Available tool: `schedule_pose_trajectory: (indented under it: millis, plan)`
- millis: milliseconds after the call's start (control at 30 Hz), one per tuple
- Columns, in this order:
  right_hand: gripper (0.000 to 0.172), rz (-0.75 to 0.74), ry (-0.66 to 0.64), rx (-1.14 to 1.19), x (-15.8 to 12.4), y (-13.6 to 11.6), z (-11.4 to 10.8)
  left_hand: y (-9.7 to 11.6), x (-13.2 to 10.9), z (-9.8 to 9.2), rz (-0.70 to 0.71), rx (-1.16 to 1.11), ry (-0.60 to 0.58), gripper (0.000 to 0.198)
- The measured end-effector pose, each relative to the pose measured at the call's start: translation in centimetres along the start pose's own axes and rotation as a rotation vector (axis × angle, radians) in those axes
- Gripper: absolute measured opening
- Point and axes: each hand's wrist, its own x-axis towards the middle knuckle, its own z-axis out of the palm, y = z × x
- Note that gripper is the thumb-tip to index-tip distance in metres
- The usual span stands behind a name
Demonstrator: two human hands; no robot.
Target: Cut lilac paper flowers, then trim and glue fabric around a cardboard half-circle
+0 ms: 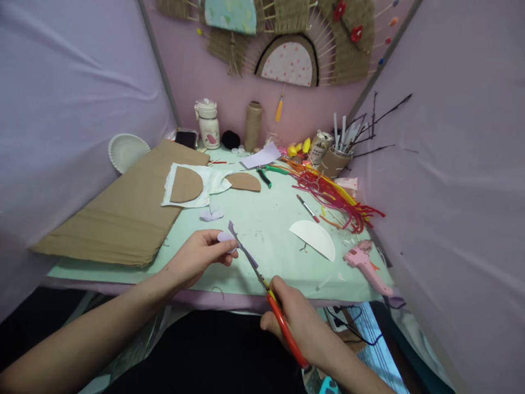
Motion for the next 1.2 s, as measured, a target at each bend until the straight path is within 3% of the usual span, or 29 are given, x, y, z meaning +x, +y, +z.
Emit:
schedule_pose_trajectory:
  millis: [1200]
  plan:
    - [0.047,0.092,-0.044,0.015,0.05,-0.83,-0.7,0.42,-0.22,-0.67,-0.078,-0.01,-0.049,0.019]
